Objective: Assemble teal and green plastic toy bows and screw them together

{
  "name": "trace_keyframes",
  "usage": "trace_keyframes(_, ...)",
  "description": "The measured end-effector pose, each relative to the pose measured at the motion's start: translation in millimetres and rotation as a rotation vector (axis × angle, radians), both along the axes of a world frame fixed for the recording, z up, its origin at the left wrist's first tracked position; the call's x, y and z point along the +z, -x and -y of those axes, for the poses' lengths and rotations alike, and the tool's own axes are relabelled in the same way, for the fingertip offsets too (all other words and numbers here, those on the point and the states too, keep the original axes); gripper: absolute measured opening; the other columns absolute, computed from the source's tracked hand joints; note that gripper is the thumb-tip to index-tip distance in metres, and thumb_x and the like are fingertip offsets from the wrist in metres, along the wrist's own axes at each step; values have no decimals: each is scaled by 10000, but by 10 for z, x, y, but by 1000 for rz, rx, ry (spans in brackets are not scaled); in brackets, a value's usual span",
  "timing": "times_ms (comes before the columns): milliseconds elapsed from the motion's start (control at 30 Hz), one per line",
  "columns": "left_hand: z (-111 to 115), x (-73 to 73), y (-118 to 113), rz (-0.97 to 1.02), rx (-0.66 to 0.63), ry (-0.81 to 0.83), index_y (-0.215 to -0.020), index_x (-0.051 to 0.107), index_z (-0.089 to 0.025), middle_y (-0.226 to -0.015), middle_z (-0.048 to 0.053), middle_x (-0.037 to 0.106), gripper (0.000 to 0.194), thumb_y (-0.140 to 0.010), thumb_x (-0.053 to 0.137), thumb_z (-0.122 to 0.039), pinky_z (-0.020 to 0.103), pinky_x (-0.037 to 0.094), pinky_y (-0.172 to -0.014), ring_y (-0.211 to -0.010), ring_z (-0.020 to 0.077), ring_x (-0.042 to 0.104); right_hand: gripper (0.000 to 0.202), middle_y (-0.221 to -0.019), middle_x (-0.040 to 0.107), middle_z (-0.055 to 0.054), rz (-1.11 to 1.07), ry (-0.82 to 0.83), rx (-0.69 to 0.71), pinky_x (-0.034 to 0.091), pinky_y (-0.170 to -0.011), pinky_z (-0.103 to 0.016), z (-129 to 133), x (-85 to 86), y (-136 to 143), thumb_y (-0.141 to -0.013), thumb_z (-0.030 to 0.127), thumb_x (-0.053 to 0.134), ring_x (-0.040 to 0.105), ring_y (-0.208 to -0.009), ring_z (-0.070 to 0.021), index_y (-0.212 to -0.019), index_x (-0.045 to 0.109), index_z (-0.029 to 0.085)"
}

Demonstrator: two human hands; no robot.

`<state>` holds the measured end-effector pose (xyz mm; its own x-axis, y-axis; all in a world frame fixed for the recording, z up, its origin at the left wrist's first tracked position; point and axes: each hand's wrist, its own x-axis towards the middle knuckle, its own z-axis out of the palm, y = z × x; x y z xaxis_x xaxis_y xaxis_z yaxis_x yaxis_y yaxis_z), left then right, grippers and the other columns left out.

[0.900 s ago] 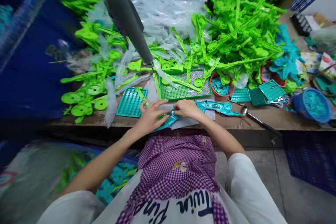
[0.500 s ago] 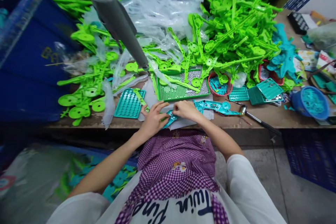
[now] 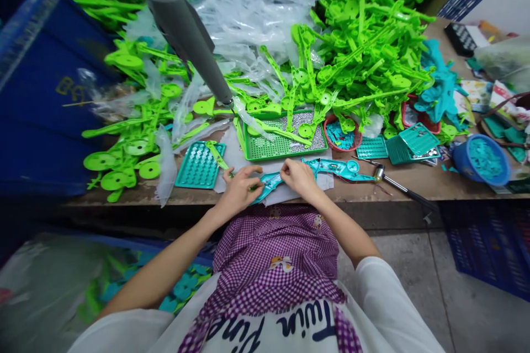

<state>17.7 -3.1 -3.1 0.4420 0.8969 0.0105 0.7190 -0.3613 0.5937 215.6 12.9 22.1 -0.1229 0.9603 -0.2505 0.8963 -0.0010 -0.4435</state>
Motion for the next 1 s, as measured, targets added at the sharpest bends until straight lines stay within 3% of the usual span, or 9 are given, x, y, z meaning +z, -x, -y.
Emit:
trace_keyframes(167,-3,0,5,0,4,7,-668,675,-197,-1213,77,662,166,-802,593,-143,627,190,-1042,-1130,297,594,113,-864,710,-36,-12,-58,71,321,-655,-274,43,18,-31,-867,187,559,610,-779,-176,-850,669,206)
trace_keyframes(333,-3,12,6,-2,8,29,-668,672,-197,-1214,71,661,171,-806,586,-144,633,178,-1049,-1121,297,601,174,-909,702,-53,119,-157,29,275,-766,-333,127,-8,-67,-916,245,533,579,-927,-215,-833,681,205)
trace_keyframes(567,-21,36,10,-20,-12,33,-665,678,-198,-1235,74,654,187,-818,580,-153,648,153,-1069,-1117,293,608,163,-906,683,-58,179,-87,8,229,-796,-364,32,-48,-25,-896,244,542,531,-975,-241,-784,646,190)
trace_keyframes(733,40,23,26,-4,34,-26,-714,714,-214,-1277,91,646,178,-845,595,-192,665,154,-1070,-1155,316,592,191,-1076,656,-100,153,-177,36,263,-821,-367,197,20,-32,-959,268,479,522,-1051,-266,-1000,652,195)
trace_keyframes(833,78,4,21,0,39,-61,-745,717,-217,-1295,103,641,155,-849,605,-188,657,164,-1071,-1155,314,594,280,-1212,628,-108,96,-302,146,272,-882,-384,350,14,21,-996,300,437,515,-1124,-266,-1195,623,230)
trace_keyframes(933,88,-4,7,-1,45,-64,-734,707,-216,-1281,104,652,151,-843,612,-173,642,158,-1086,-1141,300,601,283,-1216,646,-86,47,-294,294,273,-895,-378,398,-57,87,-1005,273,427,527,-1111,-240,-1167,658,245)
trace_keyframes(1000,85,-5,2,3,58,-46,-722,701,-214,-1257,99,666,150,-840,617,-175,641,151,-1093,-1133,295,607,268,-1151,676,-77,24,-256,312,273,-871,-374,354,-105,108,-1004,281,442,533,-1074,-231,-1108,684,234)
